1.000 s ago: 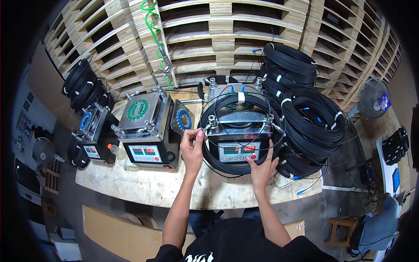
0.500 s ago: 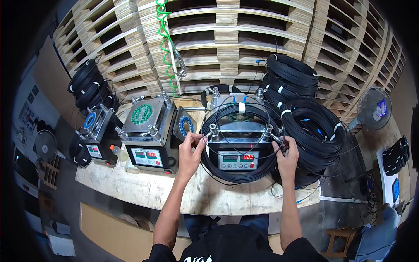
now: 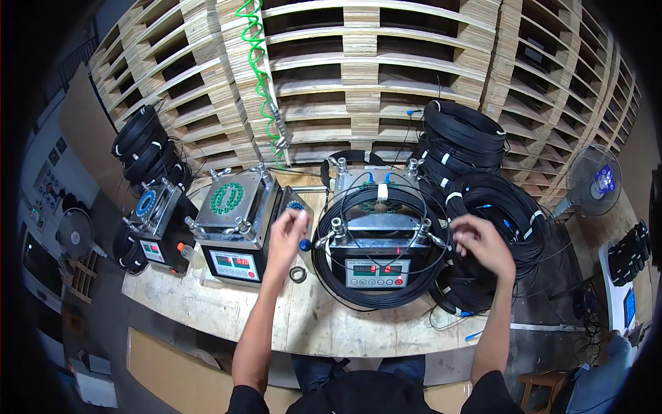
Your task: Polishing fiber optic cable connectors using a specialized machine.
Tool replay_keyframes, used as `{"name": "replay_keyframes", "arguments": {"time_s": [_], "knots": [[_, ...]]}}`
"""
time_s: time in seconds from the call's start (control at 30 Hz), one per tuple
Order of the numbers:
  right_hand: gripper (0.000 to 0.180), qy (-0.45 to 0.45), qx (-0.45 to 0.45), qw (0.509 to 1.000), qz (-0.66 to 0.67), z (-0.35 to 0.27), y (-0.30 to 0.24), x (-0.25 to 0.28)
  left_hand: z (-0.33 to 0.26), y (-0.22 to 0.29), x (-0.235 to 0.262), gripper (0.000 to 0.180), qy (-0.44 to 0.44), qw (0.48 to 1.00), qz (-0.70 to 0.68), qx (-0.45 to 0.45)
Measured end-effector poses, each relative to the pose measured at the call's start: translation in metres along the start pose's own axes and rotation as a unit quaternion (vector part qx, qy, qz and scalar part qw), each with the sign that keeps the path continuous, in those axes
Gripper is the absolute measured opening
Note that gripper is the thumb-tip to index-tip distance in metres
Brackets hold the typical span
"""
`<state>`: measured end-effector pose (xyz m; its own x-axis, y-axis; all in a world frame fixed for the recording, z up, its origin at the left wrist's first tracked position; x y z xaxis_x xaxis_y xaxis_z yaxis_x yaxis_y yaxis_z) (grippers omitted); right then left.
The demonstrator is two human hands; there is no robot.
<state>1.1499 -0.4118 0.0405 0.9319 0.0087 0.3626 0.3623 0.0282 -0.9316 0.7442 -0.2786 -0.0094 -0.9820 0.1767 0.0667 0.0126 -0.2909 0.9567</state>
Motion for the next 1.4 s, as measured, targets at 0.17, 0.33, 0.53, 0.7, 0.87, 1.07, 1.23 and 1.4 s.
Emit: {"name": "replay_keyframes", "arguments": {"time_s": [0.17,0.33,0.53,0.7,0.87,1.07,1.23,1.4], "knots": [[0.02,0.047,-0.006,0.997,0.057,0.106,-0.024,0.024,0.097,-0.011,-0.009,0.035,0.064,0.994,-0.083,0.042],[0.029,0.083,-0.059,0.995,0.022,0.225,0.031,0.019,0.184,-0.068,-0.024,0.042,-0.007,0.954,-0.193,0.228],[0.022,0.055,-0.135,0.982,0.118,0.251,0.056,0.0,0.197,-0.093,-0.048,0.028,-0.072,0.924,-0.297,0.23],[0.023,0.026,-0.126,0.981,0.146,0.248,0.038,0.0,0.201,-0.107,-0.047,0.026,-0.051,0.92,-0.348,0.171],[0.023,0.066,-0.122,0.98,0.146,0.25,0.052,0.002,0.196,-0.101,-0.061,0.043,-0.009,0.909,-0.395,0.131],[0.055,0.19,-0.067,0.978,0.057,0.237,0.074,0.002,0.177,-0.062,-0.044,0.076,0.045,0.993,-0.019,0.11],[0.064,0.104,-0.116,0.981,0.115,0.169,0.005,-0.031,0.113,0.002,-0.053,0.083,-0.013,0.987,-0.024,0.159],[0.066,0.049,-0.094,0.993,0.042,0.129,-0.023,-0.044,0.097,0.015,-0.059,0.087,-0.025,0.991,-0.018,0.129]]}}
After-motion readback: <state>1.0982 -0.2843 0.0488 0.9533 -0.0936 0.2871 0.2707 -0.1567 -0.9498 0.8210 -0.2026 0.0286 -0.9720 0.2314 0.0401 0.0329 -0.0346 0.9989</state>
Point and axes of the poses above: each hand's wrist, its own z-axis towards the middle knuckle, its own x-axis out of the back of the hand, y = z × x, the point moved 1 cm from there along z, towards the middle knuckle, and after that the axes turned 2 degrees about -x, right-handed, at the moved point
